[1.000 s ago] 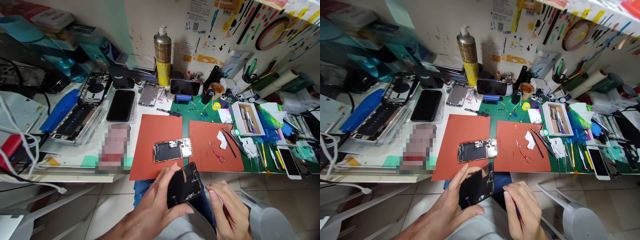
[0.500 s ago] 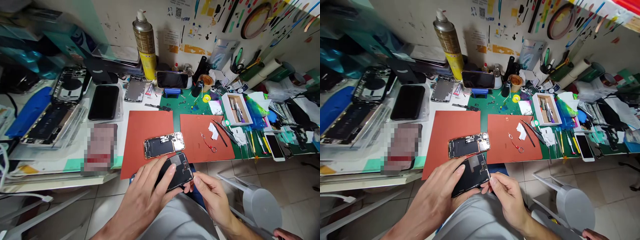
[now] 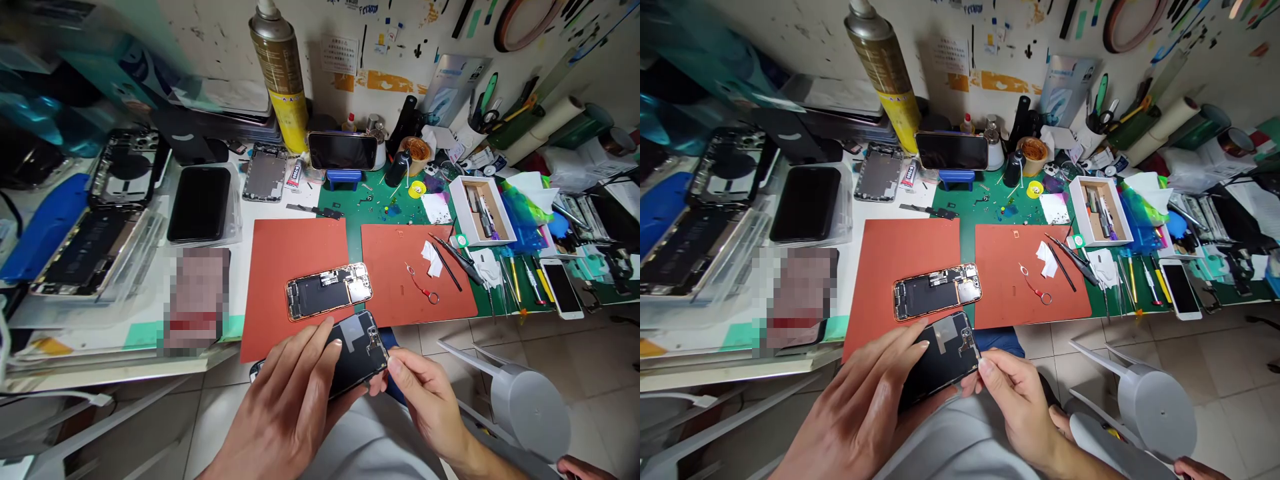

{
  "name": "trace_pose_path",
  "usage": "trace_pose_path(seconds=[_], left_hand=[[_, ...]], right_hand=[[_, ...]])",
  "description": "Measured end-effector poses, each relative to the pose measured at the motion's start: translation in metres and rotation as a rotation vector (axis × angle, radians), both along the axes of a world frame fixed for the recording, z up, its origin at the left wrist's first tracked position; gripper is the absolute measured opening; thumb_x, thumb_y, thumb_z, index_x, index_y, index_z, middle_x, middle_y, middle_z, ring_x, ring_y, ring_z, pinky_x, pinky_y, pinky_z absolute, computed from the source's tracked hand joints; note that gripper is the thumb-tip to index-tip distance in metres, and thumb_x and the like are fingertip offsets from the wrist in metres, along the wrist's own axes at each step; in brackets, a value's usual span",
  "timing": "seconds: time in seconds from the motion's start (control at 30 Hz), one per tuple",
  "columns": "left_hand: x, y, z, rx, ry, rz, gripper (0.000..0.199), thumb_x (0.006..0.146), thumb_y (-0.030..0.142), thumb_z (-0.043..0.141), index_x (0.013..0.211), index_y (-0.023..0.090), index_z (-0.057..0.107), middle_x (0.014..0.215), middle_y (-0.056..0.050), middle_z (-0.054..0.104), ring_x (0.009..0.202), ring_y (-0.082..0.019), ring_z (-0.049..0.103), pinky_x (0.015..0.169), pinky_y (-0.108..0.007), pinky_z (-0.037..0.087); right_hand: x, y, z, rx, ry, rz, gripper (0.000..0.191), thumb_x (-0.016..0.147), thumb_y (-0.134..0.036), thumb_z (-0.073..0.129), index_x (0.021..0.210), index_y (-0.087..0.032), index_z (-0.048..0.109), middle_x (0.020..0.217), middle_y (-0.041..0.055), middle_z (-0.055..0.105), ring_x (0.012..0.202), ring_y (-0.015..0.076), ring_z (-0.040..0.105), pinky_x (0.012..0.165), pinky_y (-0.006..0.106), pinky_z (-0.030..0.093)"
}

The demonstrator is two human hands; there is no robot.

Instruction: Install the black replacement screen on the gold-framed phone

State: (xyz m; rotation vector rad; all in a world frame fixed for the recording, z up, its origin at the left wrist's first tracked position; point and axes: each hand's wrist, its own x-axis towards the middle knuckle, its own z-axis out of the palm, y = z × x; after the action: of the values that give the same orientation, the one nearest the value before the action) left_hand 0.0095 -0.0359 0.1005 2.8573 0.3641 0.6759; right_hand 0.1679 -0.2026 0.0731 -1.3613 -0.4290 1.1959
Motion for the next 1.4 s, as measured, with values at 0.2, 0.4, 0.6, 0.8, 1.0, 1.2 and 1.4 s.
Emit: trace_pose_path(seconds=[0.2, 0.4, 0.6, 0.8, 1.0, 1.2, 1.4], left_hand=[[0.003, 0.001, 0.007, 0.038, 0.014, -0.012, 0.035, 0.104, 0.031, 0.075, 0.125, 0.005, 0.067, 0.135, -0.024, 0.076, 0.127, -0.035, 0.073, 0.101, -0.046, 0.058], [0.005, 0.002, 0.006, 0.042, 0.018, -0.015, 0.032, 0.105, 0.029, 0.073, 0.125, 0.005, 0.066, 0.135, -0.024, 0.076, 0.126, -0.033, 0.073, 0.099, -0.045, 0.06], [0.005, 0.002, 0.004, 0.045, 0.002, -0.023, 0.032, 0.104, 0.028, 0.075, 0.121, 0.002, 0.066, 0.134, -0.027, 0.076, 0.126, -0.035, 0.072, 0.098, -0.046, 0.059], [0.003, 0.0, -0.001, 0.023, 0.001, -0.016, 0.035, 0.104, 0.031, 0.075, 0.125, 0.005, 0.067, 0.137, -0.025, 0.075, 0.129, -0.035, 0.072, 0.099, -0.046, 0.06], [0.001, 0.003, -0.009, -0.127, -0.041, -0.007, 0.048, 0.103, 0.04, 0.075, 0.138, 0.009, 0.063, 0.133, -0.021, 0.077, 0.123, -0.032, 0.077, 0.096, -0.043, 0.066], [-0.013, 0.002, -0.02, -1.047, -0.06, 0.035, 0.065, 0.103, 0.053, 0.07, 0.161, 0.032, 0.05, 0.142, -0.014, 0.076, 0.121, -0.031, 0.079, 0.094, -0.04, 0.069], [0.01, 0.001, -0.044, -2.023, -0.169, 0.35, 0.071, 0.082, 0.074, 0.082, 0.125, 0.018, 0.077, 0.109, -0.018, 0.083, 0.075, -0.03, 0.078, 0.072, -0.041, 0.065]], right_hand=[[0.0, 0.002, 0.0, 0.001, 0.009, 0.006, 0.042, 0.114, -0.049, 0.056, 0.097, -0.022, 0.083, 0.087, 0.0063, 0.077, 0.086, 0.0202, 0.065, 0.083, 0.032, 0.049], [-0.001, 0.001, 0.0, -0.008, 0.009, -0.003, 0.043, 0.113, -0.051, 0.056, 0.097, -0.022, 0.083, 0.087, 0.0064, 0.077, 0.086, 0.0207, 0.065, 0.083, 0.033, 0.051], [0.0, 0.003, 0.0, -0.019, -0.039, -0.005, 0.046, 0.112, -0.054, 0.056, 0.093, -0.021, 0.082, 0.085, 0.0073, 0.076, 0.084, 0.0219, 0.066, 0.082, 0.035, 0.053], [0.0, 0.003, 0.001, 0.003, -0.037, -0.038, 0.043, 0.112, -0.052, 0.059, 0.091, -0.022, 0.08, 0.084, 0.0058, 0.075, 0.082, 0.0203, 0.068, 0.081, 0.032, 0.053], [0.001, 0.0, -0.001, 0.045, -0.144, -0.057, 0.038, 0.112, -0.046, 0.061, 0.09, -0.023, 0.081, 0.085, 0.0051, 0.077, 0.081, 0.0185, 0.07, 0.077, 0.029, 0.053], [0.007, -0.003, -0.003, 0.083, -0.461, -0.127, 0.029, 0.114, -0.035, 0.056, 0.102, -0.024, 0.081, 0.087, 0.0045, 0.077, 0.081, 0.0184, 0.072, 0.075, 0.029, 0.056], [0.075, -0.007, -0.014, -0.214, -1.009, -0.31, 0.028, 0.112, -0.039, 0.054, 0.11, -0.025, 0.079, 0.098, 0.0052, 0.081, 0.083, 0.0202, 0.076, 0.08, 0.032, 0.056]])
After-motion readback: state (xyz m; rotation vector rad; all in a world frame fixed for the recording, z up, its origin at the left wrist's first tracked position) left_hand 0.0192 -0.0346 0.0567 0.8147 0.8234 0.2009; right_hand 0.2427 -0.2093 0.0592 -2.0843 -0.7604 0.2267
